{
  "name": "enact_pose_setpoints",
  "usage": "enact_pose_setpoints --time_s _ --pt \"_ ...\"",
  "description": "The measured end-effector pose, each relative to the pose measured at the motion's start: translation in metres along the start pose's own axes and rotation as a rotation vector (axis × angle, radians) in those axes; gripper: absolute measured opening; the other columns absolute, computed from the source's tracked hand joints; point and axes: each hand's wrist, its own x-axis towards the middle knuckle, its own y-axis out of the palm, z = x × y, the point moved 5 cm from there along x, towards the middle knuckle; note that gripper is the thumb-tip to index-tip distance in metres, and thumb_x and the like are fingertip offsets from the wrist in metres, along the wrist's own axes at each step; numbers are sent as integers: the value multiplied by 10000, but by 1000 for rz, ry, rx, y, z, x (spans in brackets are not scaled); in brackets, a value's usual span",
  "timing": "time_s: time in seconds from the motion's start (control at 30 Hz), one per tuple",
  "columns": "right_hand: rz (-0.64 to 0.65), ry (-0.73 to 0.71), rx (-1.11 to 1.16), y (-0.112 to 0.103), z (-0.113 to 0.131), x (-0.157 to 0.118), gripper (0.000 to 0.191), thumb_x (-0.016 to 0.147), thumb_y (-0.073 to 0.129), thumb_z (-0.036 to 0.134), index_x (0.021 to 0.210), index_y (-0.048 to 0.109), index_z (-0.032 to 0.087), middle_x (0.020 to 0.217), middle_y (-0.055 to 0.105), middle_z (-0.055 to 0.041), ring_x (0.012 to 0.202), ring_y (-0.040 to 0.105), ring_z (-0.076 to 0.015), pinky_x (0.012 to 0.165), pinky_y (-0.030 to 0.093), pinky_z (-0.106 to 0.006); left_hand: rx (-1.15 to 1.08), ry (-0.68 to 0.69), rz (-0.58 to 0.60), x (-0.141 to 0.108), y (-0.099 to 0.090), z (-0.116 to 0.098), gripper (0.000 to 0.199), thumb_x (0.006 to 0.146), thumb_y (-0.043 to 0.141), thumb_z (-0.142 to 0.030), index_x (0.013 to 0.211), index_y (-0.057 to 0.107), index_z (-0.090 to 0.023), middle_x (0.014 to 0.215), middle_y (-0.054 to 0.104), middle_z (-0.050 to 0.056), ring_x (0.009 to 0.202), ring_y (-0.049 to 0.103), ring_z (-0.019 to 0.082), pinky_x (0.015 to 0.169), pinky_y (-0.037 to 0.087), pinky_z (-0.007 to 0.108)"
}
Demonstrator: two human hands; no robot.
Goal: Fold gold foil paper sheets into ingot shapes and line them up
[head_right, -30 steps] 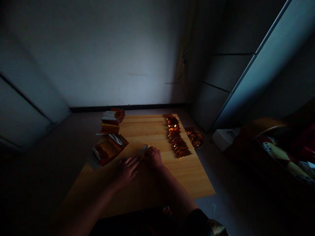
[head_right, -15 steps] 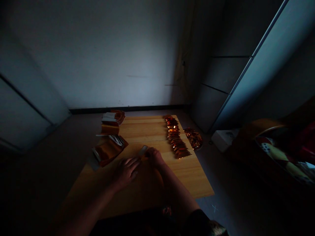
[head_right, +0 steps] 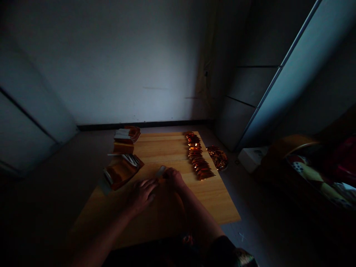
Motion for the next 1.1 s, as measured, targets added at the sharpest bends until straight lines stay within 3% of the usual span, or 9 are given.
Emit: enact_pose_setpoints --time_s 0.17,0.33,0.57,0.73,0.9,1.1 --pt "-40 -50 -149 1 7 -9 166 810 553 80 842 683 179 937 667 -63 889 563 -172 852 394 -291 35 -101 -82 12 -5 -15 178 819 498 -188 947 613 -231 1135 663 69 1130 525 277 975 336 575" --pt "-4 11 -280 6 21 -26 130 877 561 227 921 683 236 1009 647 -66 933 521 -207 793 367 -311 92 -158 -154 26 -7 -16 202 839 439 -123 830 620 -214 916 704 79 1005 583 266 975 335 561" --pt "58 -80 -307 10 38 -36 162 923 521 256 998 665 252 1019 658 -44 971 520 -194 792 352 -307 80 -127 -176 31 4 5 292 842 416 -90 924 656 -234 1013 714 55 1036 583 242 937 373 490" --pt "36 -103 -296 -11 23 -34 130 904 551 239 893 679 220 947 671 -30 897 528 -169 749 350 -278 41 -33 -167 34 6 12 262 821 455 -73 860 682 -199 1022 711 70 1028 586 231 867 406 419" --pt "-21 -180 -278 -21 14 -39 107 895 584 260 926 684 241 991 672 -25 930 519 -167 825 334 -300 81 -17 -94 36 1 7 212 849 481 -138 792 678 -194 919 692 69 914 582 209 772 413 352" --pt "-51 -189 -264 -13 12 -44 86 881 612 268 924 679 234 1008 680 -30 940 510 -182 828 322 -310 165 -97 -61 28 -1 -6 172 835 543 -258 909 672 -172 996 682 92 964 577 255 840 384 430"
